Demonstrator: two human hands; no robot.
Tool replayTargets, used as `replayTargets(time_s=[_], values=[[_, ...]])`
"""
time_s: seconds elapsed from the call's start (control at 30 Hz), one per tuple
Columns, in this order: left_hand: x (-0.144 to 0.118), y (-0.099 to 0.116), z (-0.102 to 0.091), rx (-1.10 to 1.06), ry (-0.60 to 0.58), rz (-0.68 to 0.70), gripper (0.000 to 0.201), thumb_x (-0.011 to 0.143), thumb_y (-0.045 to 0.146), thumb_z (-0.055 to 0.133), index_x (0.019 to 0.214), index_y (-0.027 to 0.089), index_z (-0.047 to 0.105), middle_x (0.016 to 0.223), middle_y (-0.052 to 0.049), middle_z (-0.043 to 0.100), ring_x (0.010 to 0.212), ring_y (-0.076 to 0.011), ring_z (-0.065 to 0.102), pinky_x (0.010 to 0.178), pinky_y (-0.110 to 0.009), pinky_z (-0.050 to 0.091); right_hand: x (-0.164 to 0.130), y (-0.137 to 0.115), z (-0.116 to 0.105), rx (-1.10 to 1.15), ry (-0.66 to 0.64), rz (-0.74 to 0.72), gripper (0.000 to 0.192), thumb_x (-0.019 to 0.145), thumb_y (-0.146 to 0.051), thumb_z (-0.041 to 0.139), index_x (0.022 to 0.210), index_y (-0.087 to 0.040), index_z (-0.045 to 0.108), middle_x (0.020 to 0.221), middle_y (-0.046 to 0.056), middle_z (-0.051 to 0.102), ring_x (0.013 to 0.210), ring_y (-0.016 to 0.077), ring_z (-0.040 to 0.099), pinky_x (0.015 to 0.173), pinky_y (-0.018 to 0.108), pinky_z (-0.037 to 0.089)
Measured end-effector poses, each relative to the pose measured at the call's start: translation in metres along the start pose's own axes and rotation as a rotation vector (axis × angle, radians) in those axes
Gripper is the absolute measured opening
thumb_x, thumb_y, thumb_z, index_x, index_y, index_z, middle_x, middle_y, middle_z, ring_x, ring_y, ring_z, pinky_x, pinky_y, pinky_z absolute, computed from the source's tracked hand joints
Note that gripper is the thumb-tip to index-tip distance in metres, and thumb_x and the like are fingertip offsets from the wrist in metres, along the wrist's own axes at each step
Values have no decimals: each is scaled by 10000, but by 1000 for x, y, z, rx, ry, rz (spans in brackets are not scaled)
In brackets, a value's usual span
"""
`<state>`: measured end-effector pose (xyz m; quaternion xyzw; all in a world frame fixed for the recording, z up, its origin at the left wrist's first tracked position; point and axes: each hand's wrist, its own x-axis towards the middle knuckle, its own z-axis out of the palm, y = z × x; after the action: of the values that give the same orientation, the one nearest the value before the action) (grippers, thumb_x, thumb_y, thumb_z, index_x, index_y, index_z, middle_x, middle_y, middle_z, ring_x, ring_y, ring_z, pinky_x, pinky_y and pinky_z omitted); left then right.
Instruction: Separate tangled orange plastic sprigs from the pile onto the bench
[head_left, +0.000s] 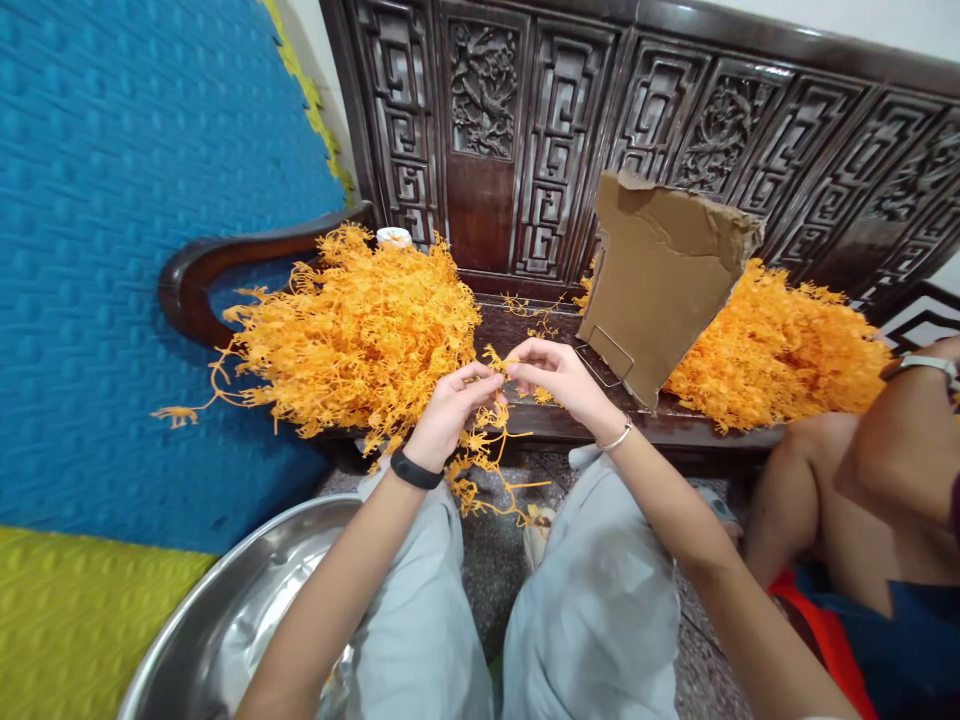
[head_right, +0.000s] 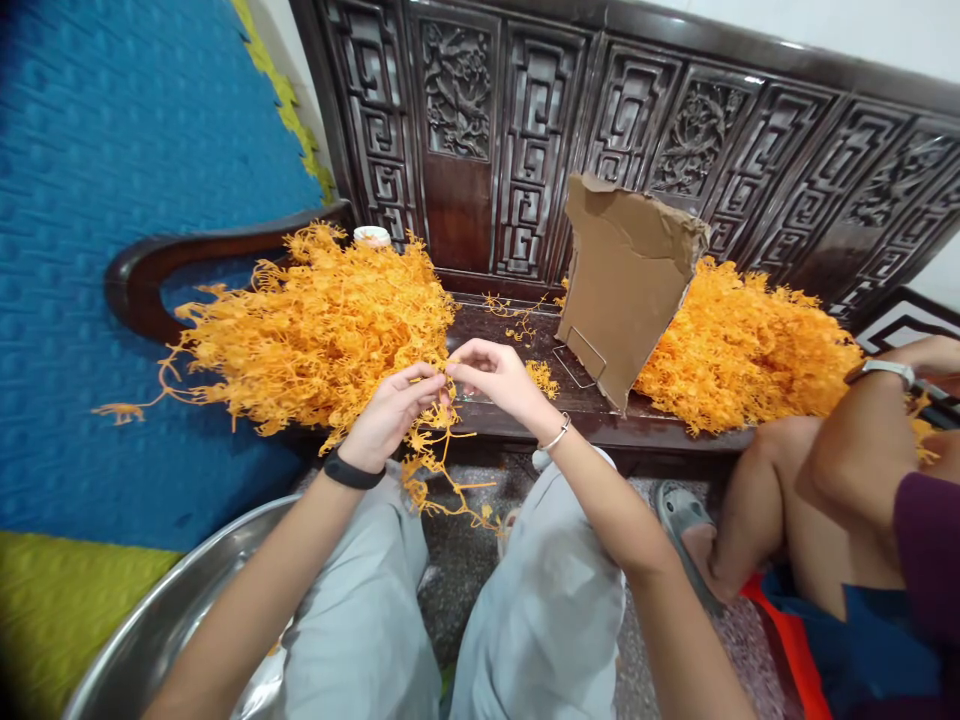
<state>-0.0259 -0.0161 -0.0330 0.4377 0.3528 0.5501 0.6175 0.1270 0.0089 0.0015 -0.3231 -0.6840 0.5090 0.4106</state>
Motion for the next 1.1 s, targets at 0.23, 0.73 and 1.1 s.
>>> replayTargets(time_s=[0.23, 0.73, 1.1], values=[[1, -7, -4, -82, -7, 56, 122, 670, 227, 673, 665, 154, 577, 667, 32, 611, 658, -87, 590, 724, -224, 451, 4, 5, -2, 20, -118, 9, 191, 697, -275, 683, 729, -137, 555, 663, -5, 605, 585, 79, 560, 567, 221, 452], [-3, -2, -3, -253, -118, -31, 128, 673, 223, 670, 643, 149, 569, 566, 26, 537, 572, -71, 502, 599, -192, 395, 5, 2, -4, 221, -158, 136, 178, 708, -261, 666, 692, -128, 548, 580, -9, 599, 540, 84, 561, 563, 227, 443], [-6, -1, 5, -467, -121, -55, 174, 700, 208, 506, 535, 172, 464, 494, 29, 384, 529, -87, 427, 720, -274, 432, 6, 2, 1, 443, -226, 192, 169, 681, -216, 693, 674, -126, 551, 622, -20, 583, 567, 65, 557, 577, 205, 438]])
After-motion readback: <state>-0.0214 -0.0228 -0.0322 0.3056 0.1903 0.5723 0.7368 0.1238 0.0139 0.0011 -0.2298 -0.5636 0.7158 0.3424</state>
